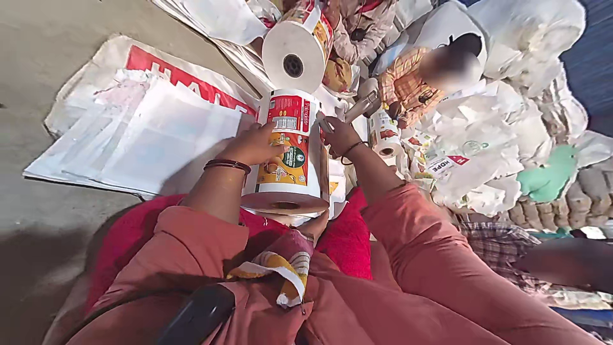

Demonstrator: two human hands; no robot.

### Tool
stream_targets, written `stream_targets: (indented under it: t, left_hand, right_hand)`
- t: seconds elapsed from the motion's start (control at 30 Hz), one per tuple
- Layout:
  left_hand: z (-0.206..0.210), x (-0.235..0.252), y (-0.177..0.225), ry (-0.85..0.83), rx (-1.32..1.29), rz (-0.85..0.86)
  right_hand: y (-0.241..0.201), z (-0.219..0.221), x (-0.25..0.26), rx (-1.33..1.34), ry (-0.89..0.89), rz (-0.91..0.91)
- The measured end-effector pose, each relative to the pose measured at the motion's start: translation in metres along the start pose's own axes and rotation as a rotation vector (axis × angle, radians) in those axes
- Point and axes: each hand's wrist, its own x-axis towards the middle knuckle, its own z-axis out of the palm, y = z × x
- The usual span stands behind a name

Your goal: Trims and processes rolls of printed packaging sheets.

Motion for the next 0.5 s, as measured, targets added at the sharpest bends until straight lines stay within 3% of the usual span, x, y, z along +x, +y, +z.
stream_targets:
  t: [0.13, 0.3, 0.4, 0.5]
  left_hand:
    - [0.0, -0.005, 0.003, 0.002, -0.003, 0.021]
    - [-0.002, 0.0, -0.001, 0.0, 0.006, 0.025]
    - [-0.001, 0.002, 0.0, -0.002, -0.014, 0.025]
    - [-0.001, 0.005, -0.002, -0.004, -0.001, 0.032]
  right_hand:
    - [0.013, 0.016, 0.005, 0.387, 0.118, 0.048]
    - [0.017, 0.016, -0.008, 0.534, -0.002, 0.009]
    - [0.027, 0.007, -0.016, 0.502, -0.074, -0.024]
    - [0.027, 0.003, -0.022, 0.294, -0.065, -0.035]
